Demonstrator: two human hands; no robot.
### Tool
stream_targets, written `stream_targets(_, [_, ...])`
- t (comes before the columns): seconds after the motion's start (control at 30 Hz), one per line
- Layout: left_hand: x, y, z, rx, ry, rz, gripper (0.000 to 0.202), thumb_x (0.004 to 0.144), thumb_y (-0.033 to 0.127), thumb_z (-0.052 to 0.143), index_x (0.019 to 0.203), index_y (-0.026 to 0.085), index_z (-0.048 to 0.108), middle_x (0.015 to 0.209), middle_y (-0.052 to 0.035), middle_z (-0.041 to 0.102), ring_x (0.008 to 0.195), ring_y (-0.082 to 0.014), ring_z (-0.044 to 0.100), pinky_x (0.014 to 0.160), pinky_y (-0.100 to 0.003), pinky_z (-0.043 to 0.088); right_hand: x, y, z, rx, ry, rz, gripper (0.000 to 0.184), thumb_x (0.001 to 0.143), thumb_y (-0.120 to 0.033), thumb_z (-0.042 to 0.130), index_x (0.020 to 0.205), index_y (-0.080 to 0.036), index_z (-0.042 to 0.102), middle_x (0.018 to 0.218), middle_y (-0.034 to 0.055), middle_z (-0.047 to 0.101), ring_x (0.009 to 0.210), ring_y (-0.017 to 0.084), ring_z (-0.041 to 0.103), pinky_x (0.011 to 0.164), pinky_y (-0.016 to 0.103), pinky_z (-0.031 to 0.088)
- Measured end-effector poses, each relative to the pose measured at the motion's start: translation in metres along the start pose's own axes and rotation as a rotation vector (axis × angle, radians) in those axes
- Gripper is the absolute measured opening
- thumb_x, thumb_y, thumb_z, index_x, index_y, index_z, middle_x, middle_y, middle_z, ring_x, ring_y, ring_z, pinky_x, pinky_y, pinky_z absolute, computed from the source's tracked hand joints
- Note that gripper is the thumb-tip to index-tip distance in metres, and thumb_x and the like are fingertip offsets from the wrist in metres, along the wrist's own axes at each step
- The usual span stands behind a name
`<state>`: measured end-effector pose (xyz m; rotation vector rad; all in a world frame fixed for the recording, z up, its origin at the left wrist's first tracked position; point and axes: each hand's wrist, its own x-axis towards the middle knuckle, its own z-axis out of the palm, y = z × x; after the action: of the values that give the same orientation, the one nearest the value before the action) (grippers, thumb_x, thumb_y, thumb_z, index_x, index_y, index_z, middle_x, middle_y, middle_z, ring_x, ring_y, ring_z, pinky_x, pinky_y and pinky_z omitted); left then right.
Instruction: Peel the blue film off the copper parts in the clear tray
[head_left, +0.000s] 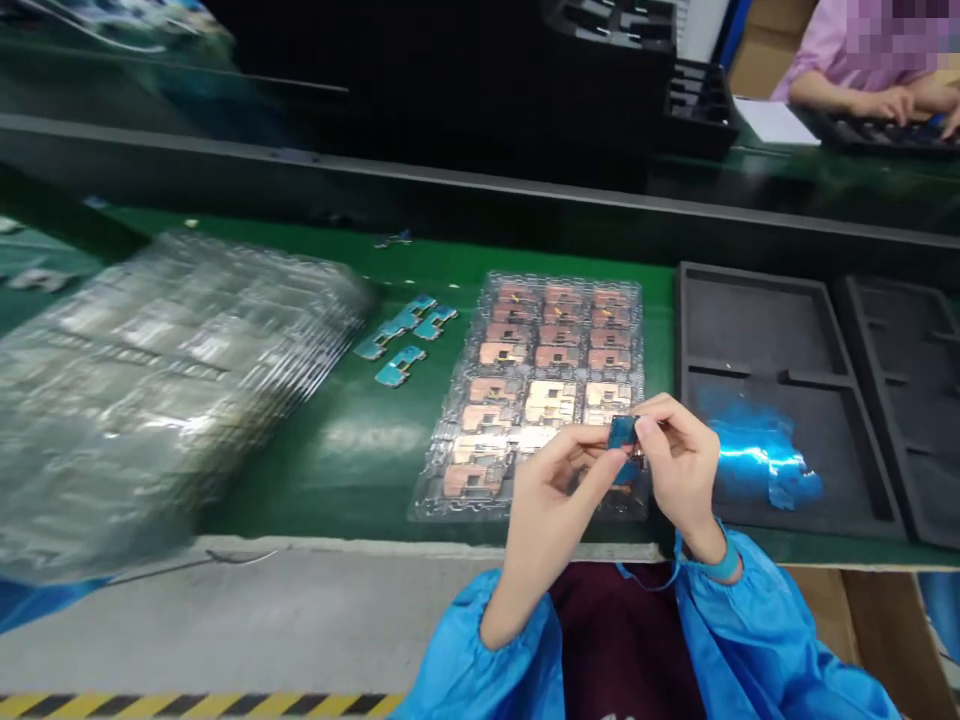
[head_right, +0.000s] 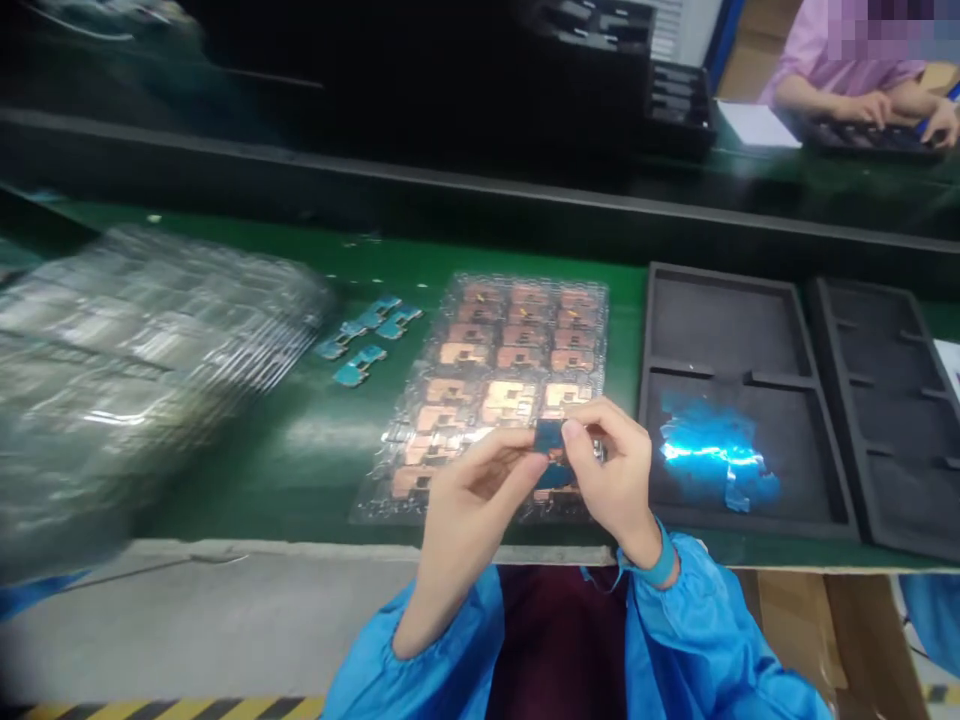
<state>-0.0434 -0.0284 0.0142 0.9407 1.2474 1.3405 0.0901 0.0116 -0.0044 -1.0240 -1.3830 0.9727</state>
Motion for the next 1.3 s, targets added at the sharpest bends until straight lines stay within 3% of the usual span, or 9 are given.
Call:
stream_targets(0.17, [0.001, -0.012, 0.018, 0.088, 0.103, 0.103, 0.005, 0.087, 0.023, 0.083, 0.085, 0.020, 0.081, 0.075, 0.0000, 0.078, 0.067, -0.0138, 0.072, 0.063, -0.019, 0.060, -0.002, 0.010, -0.010, -0.062, 0.132, -0.091, 0.031, 0.105, -0.021, 0.064, 0.075, -0.021, 0.064, 0.071, -0.0022, 0.062, 0.067, 0.012, 0.058, 0.062, 0.027, 0.046])
stream_targets(0.33, [0.004, -0.016, 0.019, 0.067, 0.124, 0.042, 0.009, 0.089, 0.029, 0.084, 0.088, 0.020, 0.083, 0.073, -0.0006, 0.078, 0.063, -0.0135, 0.070, 0.053, -0.017, 0.057, -0.001, 0.007, -0.014, -0.020, 0.036, -0.025, 0.017, 0.103, -0.025, 0.070, 0.087, -0.023, 0.074, 0.085, 0.0009, 0.073, 0.079, 0.015, 0.068, 0.068, 0.027, 0.054])
stream_targets(0.43, [0.004, -0.016, 0.018, -0.004, 0.074, -0.001, 0.013, 0.090, 0.032, 0.085, 0.093, 0.020, 0.084, 0.081, -0.0036, 0.082, 0.070, -0.0163, 0.076, 0.057, -0.019, 0.060, 0.000, 0.006, -0.013, -0.030, 0.079, 0.042, 0.025, 0.105, -0.031, 0.068, 0.082, -0.022, 0.072, 0.079, 0.0000, 0.069, 0.071, 0.014, 0.066, 0.062, 0.026, 0.055])
stream_targets(0.57, [0.002, -0.021, 0.016, -0.160, -0.066, -0.113, 0.032, 0.095, 0.041, 0.083, 0.119, 0.020, 0.084, 0.108, -0.0095, 0.085, 0.075, -0.0185, 0.079, 0.070, -0.028, 0.068, 0.004, 0.008, -0.014, -0.086, 0.109, 0.085, 0.028, 0.108, -0.037, 0.062, 0.089, -0.022, 0.076, 0.082, 0.0009, 0.072, 0.070, 0.015, 0.069, 0.063, 0.027, 0.060])
stream_targets(0.7, [0.004, -0.025, 0.010, -0.251, -0.079, -0.215, 0.042, 0.091, 0.045, 0.087, 0.123, 0.019, 0.082, 0.113, -0.0115, 0.085, 0.077, -0.0204, 0.079, 0.072, -0.031, 0.068, 0.010, 0.005, -0.029, -0.262, 0.003, -0.173, 0.021, 0.105, -0.027, 0.068, 0.124, -0.026, 0.078, 0.121, 0.0080, 0.077, 0.104, 0.021, 0.074, 0.081, 0.034, 0.066])
stream_targets(0.83, [0.005, -0.025, 0.005, -0.234, -0.127, -0.223, 0.041, 0.090, 0.046, 0.088, 0.122, 0.020, 0.085, 0.112, -0.0122, 0.085, 0.090, -0.0255, 0.080, 0.074, -0.034, 0.070, 0.016, -0.006, -0.047, -0.573, -0.044, -0.469, 0.024, 0.099, -0.015, 0.076, 0.117, -0.029, 0.081, 0.119, 0.0079, 0.077, 0.110, 0.025, 0.071, 0.086, 0.041, 0.064])
stream_targets(0.93, [0.005, -0.023, 0.003, -0.197, -0.130, -0.221, 0.038, 0.092, 0.049, 0.085, 0.118, 0.021, 0.086, 0.114, -0.0120, 0.085, 0.094, -0.0253, 0.079, 0.077, -0.034, 0.069, 0.021, -0.013, -0.053, -0.673, -0.096, -0.523, 0.019, 0.099, -0.015, 0.075, 0.111, -0.029, 0.080, 0.113, 0.0071, 0.077, 0.107, 0.025, 0.070, 0.085, 0.044, 0.063])
stream_targets(1.13, [0.004, -0.022, 0.003, -0.180, -0.090, -0.299, 0.041, 0.086, 0.049, 0.091, 0.114, 0.020, 0.087, 0.114, -0.0128, 0.085, 0.106, -0.0286, 0.079, 0.089, -0.036, 0.066, 0.025, -0.016, -0.057, -0.608, -0.158, -0.536, 0.011, 0.100, -0.014, 0.072, 0.101, -0.026, 0.073, 0.102, 0.0048, 0.077, 0.097, 0.023, 0.070, 0.087, 0.044, 0.059])
stream_targets(1.3, [0.005, -0.031, 0.010, -0.357, -0.105, -0.368, 0.044, 0.083, 0.050, 0.093, 0.112, 0.019, 0.086, 0.105, -0.0107, 0.083, 0.087, -0.0232, 0.076, 0.077, -0.035, 0.067, 0.015, -0.005, -0.064, -0.754, -0.167, -0.719, 0.019, 0.099, -0.013, 0.072, 0.112, -0.027, 0.074, 0.106, 0.0042, 0.082, 0.099, 0.023, 0.072, 0.086, 0.040, 0.061])
